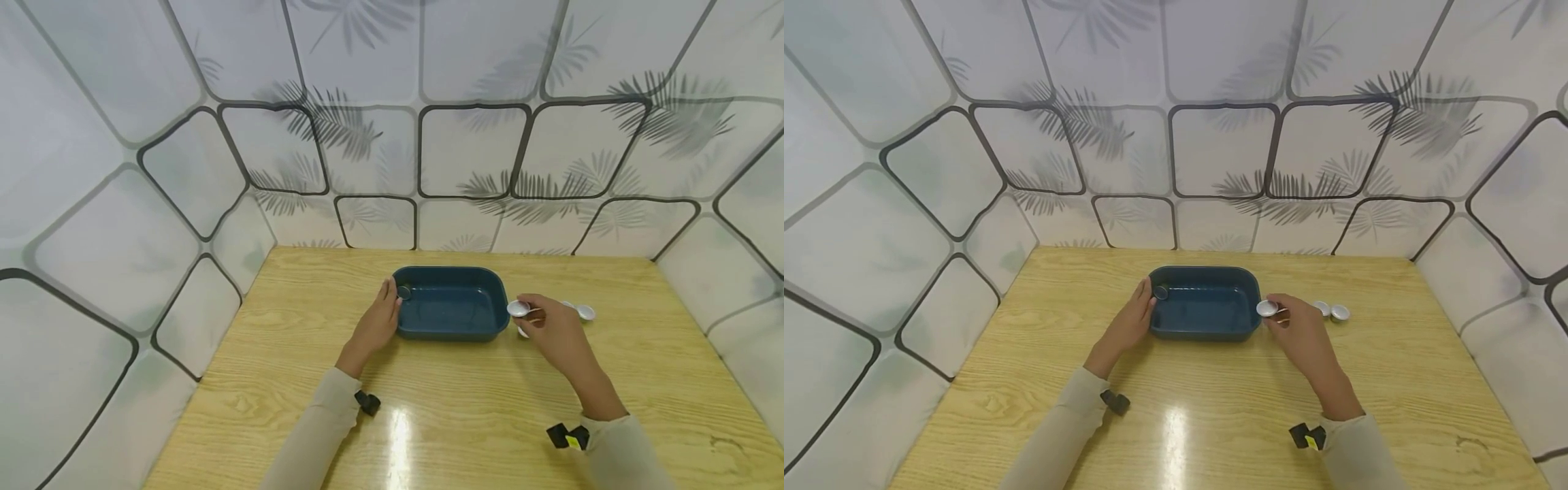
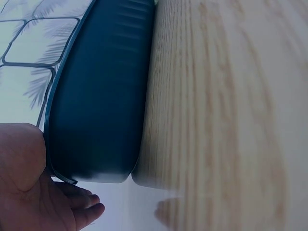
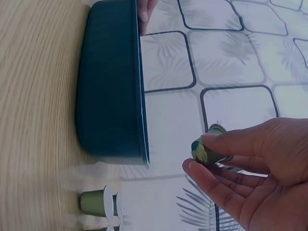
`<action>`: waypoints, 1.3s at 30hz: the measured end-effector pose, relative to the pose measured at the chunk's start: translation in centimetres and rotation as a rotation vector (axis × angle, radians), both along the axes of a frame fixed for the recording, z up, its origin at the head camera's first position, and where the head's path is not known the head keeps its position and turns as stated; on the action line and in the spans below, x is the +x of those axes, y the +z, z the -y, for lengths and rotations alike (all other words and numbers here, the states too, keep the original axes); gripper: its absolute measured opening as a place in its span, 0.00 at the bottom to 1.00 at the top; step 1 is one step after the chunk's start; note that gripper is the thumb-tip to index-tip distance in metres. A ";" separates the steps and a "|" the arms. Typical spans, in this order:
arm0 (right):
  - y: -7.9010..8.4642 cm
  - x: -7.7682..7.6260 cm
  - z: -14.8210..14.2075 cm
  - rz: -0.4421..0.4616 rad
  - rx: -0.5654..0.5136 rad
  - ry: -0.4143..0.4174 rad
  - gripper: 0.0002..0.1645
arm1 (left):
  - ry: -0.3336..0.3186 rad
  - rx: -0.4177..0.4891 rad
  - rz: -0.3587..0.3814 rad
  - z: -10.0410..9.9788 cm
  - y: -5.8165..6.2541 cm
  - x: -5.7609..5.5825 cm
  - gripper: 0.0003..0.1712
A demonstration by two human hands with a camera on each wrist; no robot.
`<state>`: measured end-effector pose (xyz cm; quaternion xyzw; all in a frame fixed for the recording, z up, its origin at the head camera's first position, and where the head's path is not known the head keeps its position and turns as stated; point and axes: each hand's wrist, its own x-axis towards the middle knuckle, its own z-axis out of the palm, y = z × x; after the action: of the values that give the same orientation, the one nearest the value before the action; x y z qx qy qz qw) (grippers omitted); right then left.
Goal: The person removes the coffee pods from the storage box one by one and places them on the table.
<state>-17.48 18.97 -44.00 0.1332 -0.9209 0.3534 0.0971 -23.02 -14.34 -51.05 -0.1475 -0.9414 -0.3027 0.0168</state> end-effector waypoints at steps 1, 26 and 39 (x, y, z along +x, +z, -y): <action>0.0 0.1 -0.2 -0.003 0.001 -0.007 0.27 | -0.001 0.000 0.000 0.0 0.0 0.0 0.34; -1.6 1.0 -3.2 -0.015 0.003 -0.056 0.26 | 0.000 0.018 0.012 0.0 -0.2 0.0 0.33; -2.3 1.3 -4.4 0.020 0.020 -0.086 0.25 | -0.003 0.026 0.008 0.0 0.1 0.0 0.34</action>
<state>-16.21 23.35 -46.34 0.0910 -0.9301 0.3412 0.1015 -23.01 -14.29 -50.99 -0.1476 -0.9373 -0.3155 0.0144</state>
